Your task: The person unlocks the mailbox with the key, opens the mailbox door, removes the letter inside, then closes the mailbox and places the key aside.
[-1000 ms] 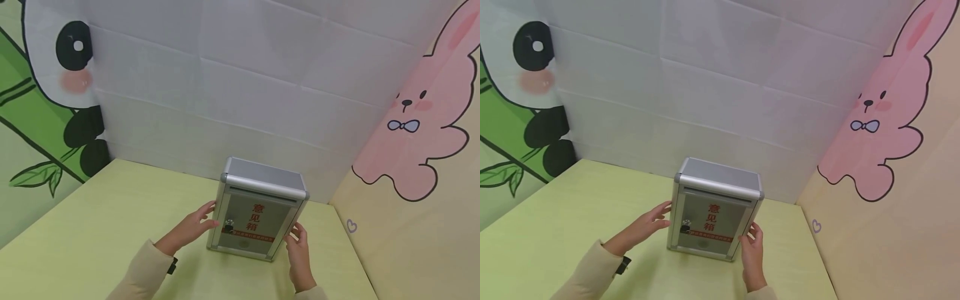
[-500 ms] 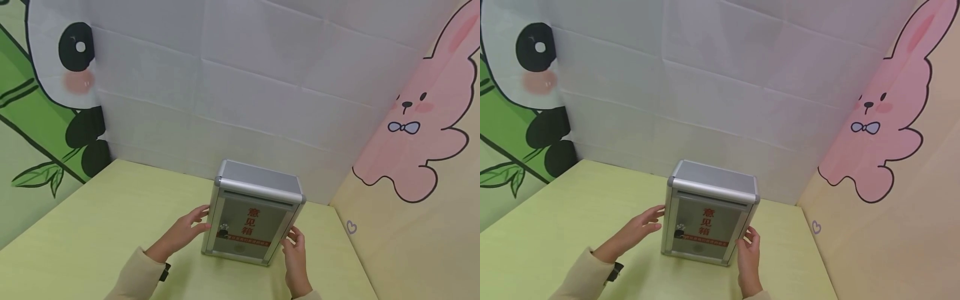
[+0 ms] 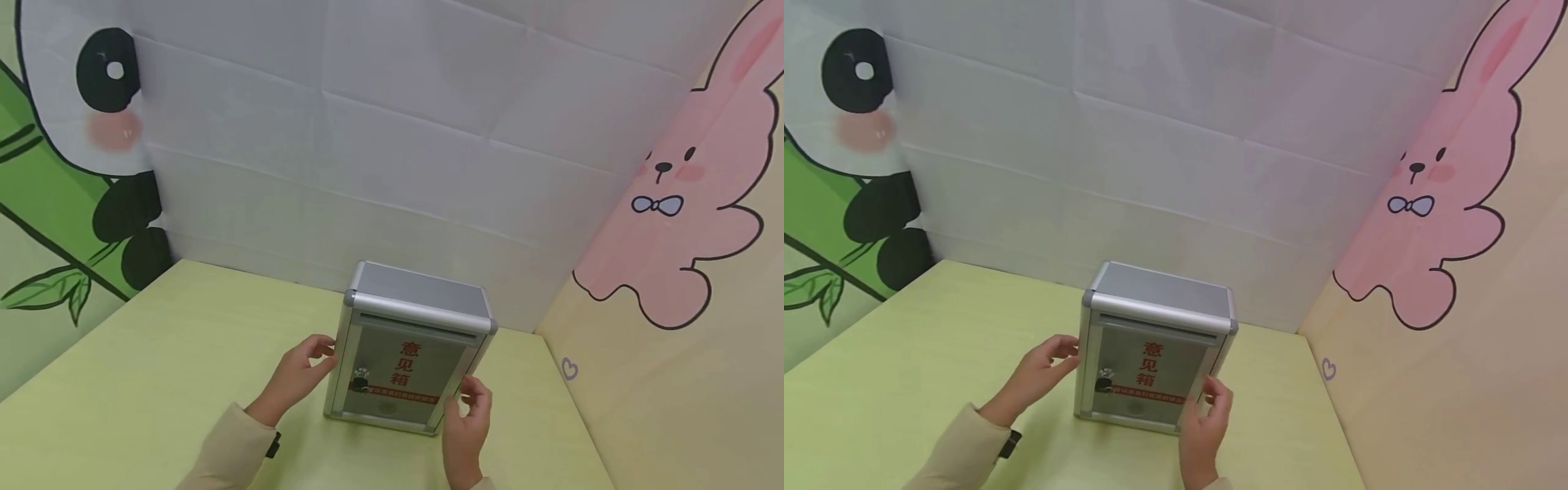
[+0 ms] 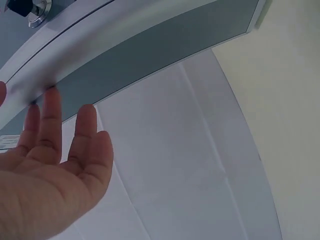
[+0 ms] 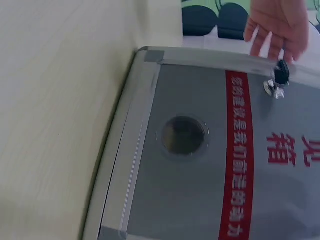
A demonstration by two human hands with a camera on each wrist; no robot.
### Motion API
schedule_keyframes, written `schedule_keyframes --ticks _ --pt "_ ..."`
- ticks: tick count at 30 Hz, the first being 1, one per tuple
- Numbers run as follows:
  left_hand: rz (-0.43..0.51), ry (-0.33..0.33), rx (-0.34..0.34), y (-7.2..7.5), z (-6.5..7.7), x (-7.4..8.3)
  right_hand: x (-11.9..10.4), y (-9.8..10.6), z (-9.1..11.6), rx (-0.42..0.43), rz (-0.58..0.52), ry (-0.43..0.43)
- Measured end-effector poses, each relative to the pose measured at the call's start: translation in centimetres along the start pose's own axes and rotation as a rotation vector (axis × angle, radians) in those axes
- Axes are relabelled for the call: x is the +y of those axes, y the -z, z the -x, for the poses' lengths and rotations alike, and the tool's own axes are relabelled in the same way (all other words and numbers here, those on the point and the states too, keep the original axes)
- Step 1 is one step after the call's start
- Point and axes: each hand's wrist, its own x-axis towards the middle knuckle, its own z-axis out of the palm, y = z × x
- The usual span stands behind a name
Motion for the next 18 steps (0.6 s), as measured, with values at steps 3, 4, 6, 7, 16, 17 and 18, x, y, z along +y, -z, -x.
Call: schedule_keyframes --ticks 3,4,6,7,16,17,18 --pt "0.0 0.01 0.024 -0.4 -0.4 -0.1 0.4 -1.1 0.6 -0.093 0.04 0.298" --pt "-0.002 0.013 0.034 -0.4 -0.5 -0.1 0.6 -1.5 0.8 -0.128 0.046 0.379" --pt "-0.005 0.001 0.048 -0.4 -0.6 -0.1 0.8 -2.5 1.1 -0.191 0.072 0.51" --pt "-0.008 -0.003 0.051 -0.5 -0.7 -0.1 0.8 -3.0 1.1 -0.221 0.089 0.559" --pt "-0.026 -0.028 0.081 -0.7 -0.8 -0.4 0.5 -5.8 2.0 -0.393 0.305 0.595" --pt "-0.02 -0.025 0.079 -0.7 -0.7 -0.5 0.4 -5.9 2.1 -0.399 0.322 0.576" --pt "-0.021 -0.023 0.08 -0.8 -0.7 -0.5 0.4 -6.0 2.1 -0.406 0.335 0.556"
